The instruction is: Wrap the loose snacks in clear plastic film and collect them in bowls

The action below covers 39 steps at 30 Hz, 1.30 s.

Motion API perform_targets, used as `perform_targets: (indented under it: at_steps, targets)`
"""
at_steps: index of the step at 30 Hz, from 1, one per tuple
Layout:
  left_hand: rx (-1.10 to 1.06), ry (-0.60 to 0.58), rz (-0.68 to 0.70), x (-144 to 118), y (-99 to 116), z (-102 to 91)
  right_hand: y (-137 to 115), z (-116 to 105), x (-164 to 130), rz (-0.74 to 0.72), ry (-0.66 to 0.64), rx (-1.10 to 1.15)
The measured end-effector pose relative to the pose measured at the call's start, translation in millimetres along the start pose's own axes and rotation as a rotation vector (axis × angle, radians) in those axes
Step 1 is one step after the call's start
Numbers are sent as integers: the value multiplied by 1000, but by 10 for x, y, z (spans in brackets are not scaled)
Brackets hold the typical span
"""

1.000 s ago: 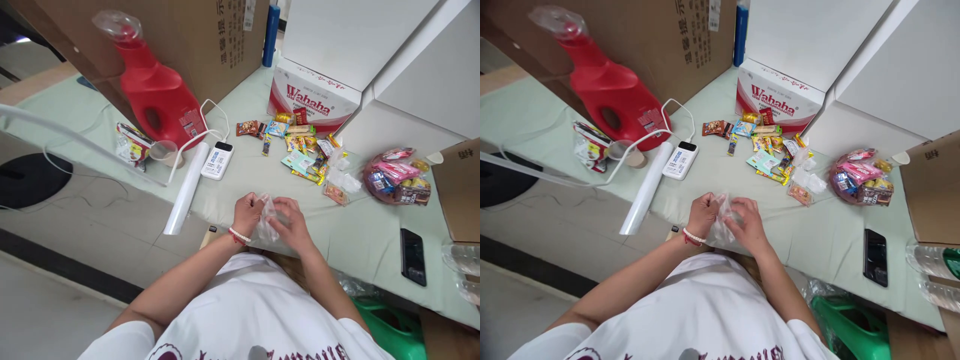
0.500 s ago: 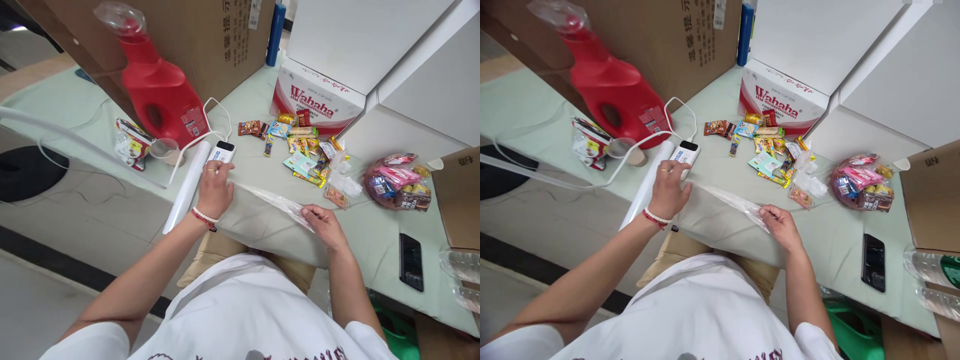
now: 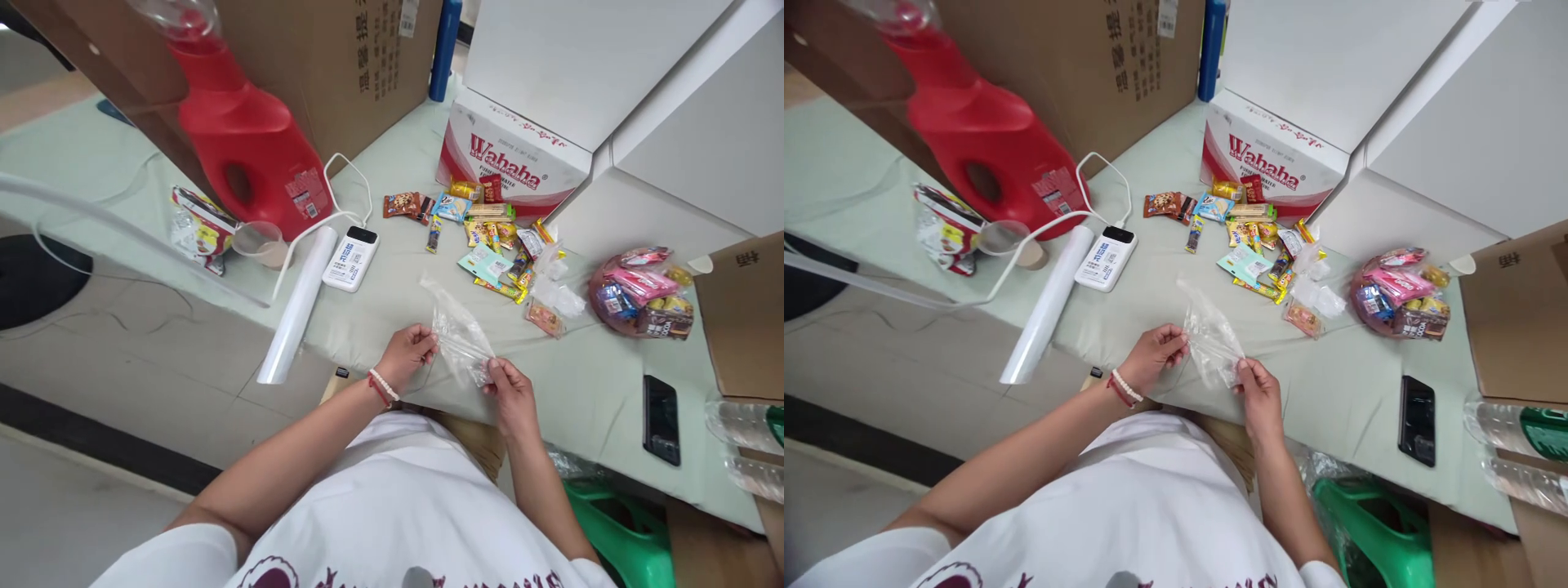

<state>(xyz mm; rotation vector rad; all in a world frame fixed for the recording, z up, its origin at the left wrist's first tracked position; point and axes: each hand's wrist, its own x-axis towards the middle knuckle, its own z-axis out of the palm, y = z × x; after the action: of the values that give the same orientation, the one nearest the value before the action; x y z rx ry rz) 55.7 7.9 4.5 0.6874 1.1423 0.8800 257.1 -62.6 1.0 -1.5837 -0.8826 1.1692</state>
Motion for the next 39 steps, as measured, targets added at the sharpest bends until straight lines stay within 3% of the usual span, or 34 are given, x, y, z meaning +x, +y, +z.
perform_targets:
  at_steps: [3, 5, 7, 9, 11, 14, 18, 24, 32, 39]
  targets:
    - [-9, 1, 12, -86, 30, -140, 6, -164, 32, 86, -61, -41]
    - [-9, 21, 1, -172, 46, -232, -42, -323, 97, 23, -59, -195]
    - [-17, 58, -33, -255, 64, -337, -138, -535, 233, -143, 85, -438]
    - [-21, 116, -56, -305, 78, -456, -263, -788, 456, -332, 336, -704]
    - [-10, 157, -75, -311, 85, -566, -385, -1046, 752, -430, 548, -927]
    - [34, 173, -89, -284, 76, -652, -519, -1351, 1241, -398, 665, -1174]
    - [124, 175, -67, -280, 40, -643, -601, -1555, 1719, -227, 684, -1374]
    - [222, 170, -33, -280, 0, -652, -542, -1874, 1787, -99, 692, -1479]
    - [236, 175, -52, -276, 44, -617, -259, -2675, 1558, -144, 775, -1386]
    - [205, 205, -34, -298, 42, -575, -382, -3290, 1924, -147, 823, -1244]
